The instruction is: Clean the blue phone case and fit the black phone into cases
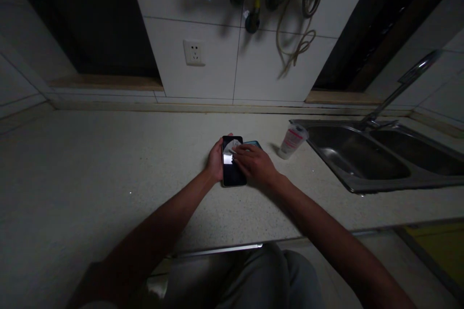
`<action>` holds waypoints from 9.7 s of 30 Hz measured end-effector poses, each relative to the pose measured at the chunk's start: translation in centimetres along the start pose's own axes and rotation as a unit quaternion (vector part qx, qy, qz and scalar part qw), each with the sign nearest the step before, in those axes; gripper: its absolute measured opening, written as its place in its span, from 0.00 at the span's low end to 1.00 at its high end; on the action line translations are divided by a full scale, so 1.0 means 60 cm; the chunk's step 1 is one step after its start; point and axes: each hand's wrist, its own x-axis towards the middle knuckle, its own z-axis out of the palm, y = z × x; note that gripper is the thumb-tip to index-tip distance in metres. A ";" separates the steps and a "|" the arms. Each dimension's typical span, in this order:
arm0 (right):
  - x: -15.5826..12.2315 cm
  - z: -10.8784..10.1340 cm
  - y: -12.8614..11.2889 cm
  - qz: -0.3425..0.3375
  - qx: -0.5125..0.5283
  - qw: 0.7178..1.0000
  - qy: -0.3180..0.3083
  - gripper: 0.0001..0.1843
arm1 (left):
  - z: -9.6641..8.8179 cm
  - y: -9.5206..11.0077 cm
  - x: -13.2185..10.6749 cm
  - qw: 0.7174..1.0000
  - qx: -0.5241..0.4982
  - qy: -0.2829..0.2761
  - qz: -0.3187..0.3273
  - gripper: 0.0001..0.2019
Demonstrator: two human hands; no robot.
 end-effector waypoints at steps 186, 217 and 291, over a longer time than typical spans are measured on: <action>0.030 0.037 -0.016 0.132 -0.005 0.991 -0.012 0.16 | 0.001 -0.014 0.018 0.997 0.019 0.028 0.064 0.19; 0.104 0.031 -0.014 0.313 -0.070 0.945 0.066 0.09 | 0.000 -0.012 0.023 0.999 -0.033 0.006 -0.024 0.16; 0.031 -0.037 0.064 0.293 0.089 0.935 0.179 0.11 | -0.028 -0.003 0.026 0.995 -0.050 -0.084 0.002 0.24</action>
